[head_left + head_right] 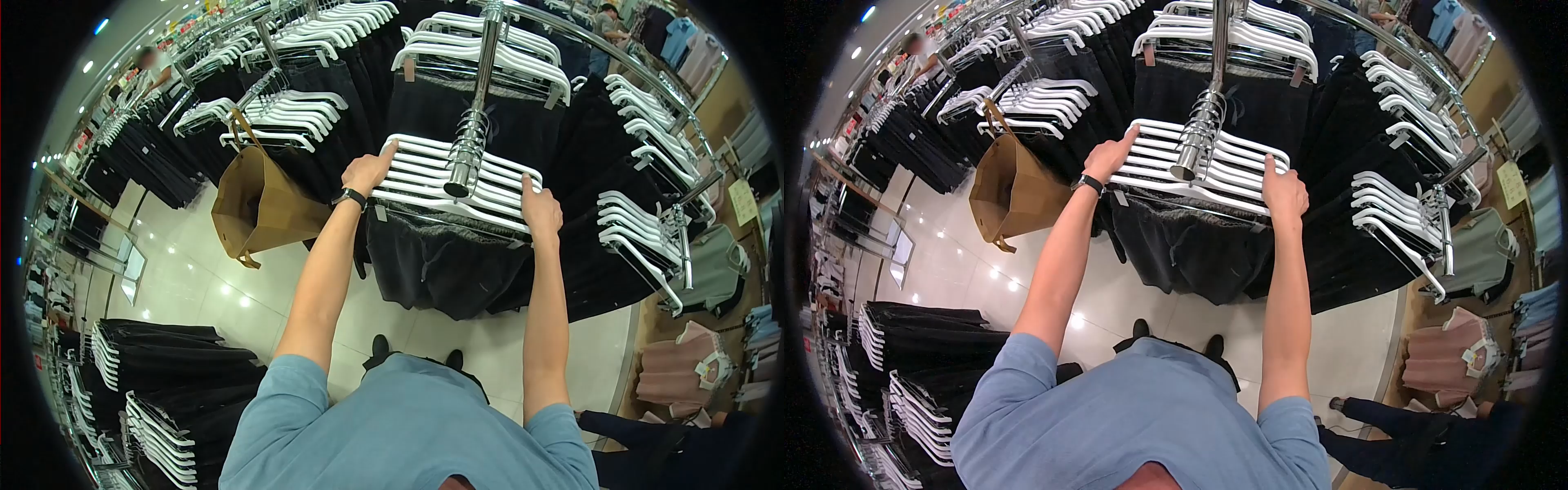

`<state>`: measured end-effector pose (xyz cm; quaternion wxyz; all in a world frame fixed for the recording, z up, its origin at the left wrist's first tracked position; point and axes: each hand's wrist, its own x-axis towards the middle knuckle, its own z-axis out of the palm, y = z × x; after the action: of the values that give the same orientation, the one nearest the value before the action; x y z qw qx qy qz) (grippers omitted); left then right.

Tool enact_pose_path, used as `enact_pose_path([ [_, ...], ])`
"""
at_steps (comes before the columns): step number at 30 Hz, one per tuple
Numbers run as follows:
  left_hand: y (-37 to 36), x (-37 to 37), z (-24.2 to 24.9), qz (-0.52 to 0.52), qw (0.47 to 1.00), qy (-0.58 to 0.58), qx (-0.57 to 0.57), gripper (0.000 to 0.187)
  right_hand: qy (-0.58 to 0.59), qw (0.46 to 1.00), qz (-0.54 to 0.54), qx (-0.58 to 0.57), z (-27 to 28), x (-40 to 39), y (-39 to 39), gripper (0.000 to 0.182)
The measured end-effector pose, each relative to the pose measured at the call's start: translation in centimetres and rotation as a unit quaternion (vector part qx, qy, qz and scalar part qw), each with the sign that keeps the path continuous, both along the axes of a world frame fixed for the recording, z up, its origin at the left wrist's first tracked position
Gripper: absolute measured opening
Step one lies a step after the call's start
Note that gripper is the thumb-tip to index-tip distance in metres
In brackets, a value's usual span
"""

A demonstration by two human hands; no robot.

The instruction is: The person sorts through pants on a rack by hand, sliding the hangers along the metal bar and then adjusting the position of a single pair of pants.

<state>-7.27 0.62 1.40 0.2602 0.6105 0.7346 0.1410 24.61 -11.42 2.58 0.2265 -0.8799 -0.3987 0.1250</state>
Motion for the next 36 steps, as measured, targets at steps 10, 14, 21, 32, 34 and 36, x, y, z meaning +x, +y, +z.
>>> enact_pose_path([
  [10, 0.24, -0.09, -0.31, 0.003, 1.000, -0.004, -0.001, 0.102, -0.003, 1.000, -0.008, 0.016, -0.17, 0.06, 0.04, 0.080],
  [14, 0.20, -0.13, -0.33, 0.002, 1.000, -0.007, -0.002, 0.102, 0.004, 1.000, -0.006, 0.010, 0.09, -0.01, -0.11, 0.081],
  [21, -0.09, -0.18, -0.16, 0.002, 1.000, -0.020, 0.003, 0.102, 0.002, 1.000, -0.006, 0.003, -0.07, 0.17, 0.17, 0.082],
  [32, 0.00, -0.19, -0.28, -0.002, 1.000, -0.025, 0.001, 0.101, -0.008, 1.000, 0.000, 0.015, -0.05, 0.16, 0.12, 0.080],
  [34, 0.01, -0.19, -0.25, -0.001, 1.000, -0.027, -0.001, 0.101, -0.014, 1.000, 0.002, 0.013, 0.08, 0.09, 0.09, 0.080],
  [36, -0.11, -0.16, -0.22, -0.004, 1.000, -0.019, 0.006, 0.101, -0.023, 1.000, 0.003, 0.009, 0.17, 0.01, 0.13, 0.079],
])
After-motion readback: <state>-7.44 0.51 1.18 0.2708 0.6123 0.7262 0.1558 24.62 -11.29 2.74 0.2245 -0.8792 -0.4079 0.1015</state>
